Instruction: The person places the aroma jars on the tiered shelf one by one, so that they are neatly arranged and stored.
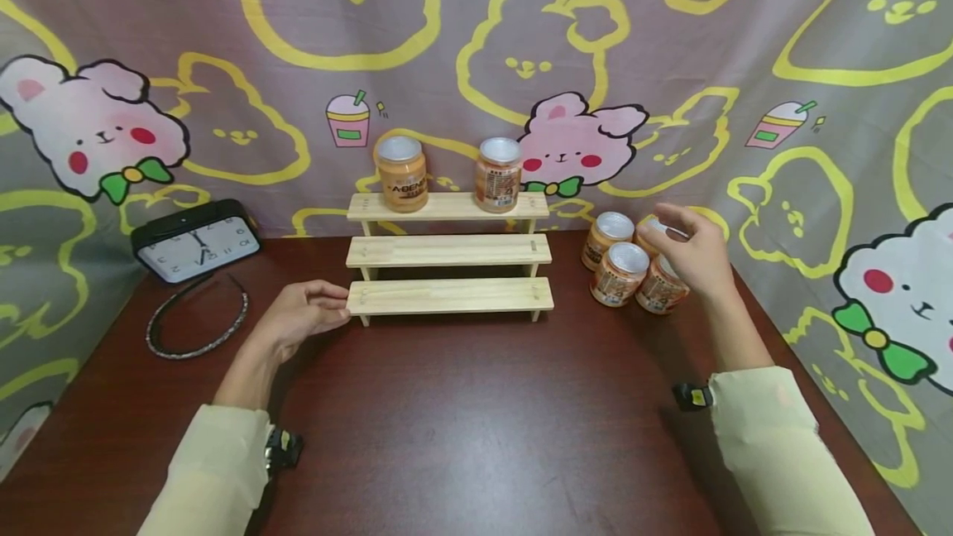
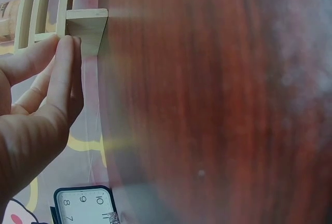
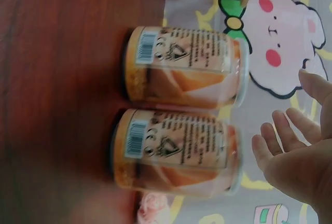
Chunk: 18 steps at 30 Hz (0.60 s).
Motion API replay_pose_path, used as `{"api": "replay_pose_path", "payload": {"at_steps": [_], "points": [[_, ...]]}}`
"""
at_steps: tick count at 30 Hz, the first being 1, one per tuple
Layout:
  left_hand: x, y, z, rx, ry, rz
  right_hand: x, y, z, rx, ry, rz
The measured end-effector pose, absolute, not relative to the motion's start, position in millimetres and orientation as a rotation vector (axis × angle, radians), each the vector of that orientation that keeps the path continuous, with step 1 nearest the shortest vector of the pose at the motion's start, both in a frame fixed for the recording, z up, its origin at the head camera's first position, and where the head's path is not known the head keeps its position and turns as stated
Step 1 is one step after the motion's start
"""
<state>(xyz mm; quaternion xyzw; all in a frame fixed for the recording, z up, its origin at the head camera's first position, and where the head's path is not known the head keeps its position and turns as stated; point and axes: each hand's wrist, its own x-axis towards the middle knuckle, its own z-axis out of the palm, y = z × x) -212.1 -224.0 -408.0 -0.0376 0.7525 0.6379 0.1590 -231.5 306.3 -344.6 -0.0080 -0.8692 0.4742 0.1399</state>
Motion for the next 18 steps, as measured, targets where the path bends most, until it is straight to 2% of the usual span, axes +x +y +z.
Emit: {"api": "replay_pose_path", "payload": {"at_steps": [18], "points": [[-212,-224,-409,-0.117,2.17,1.798,-216,338,-366,-0.165,-2.539,1.265]]}}
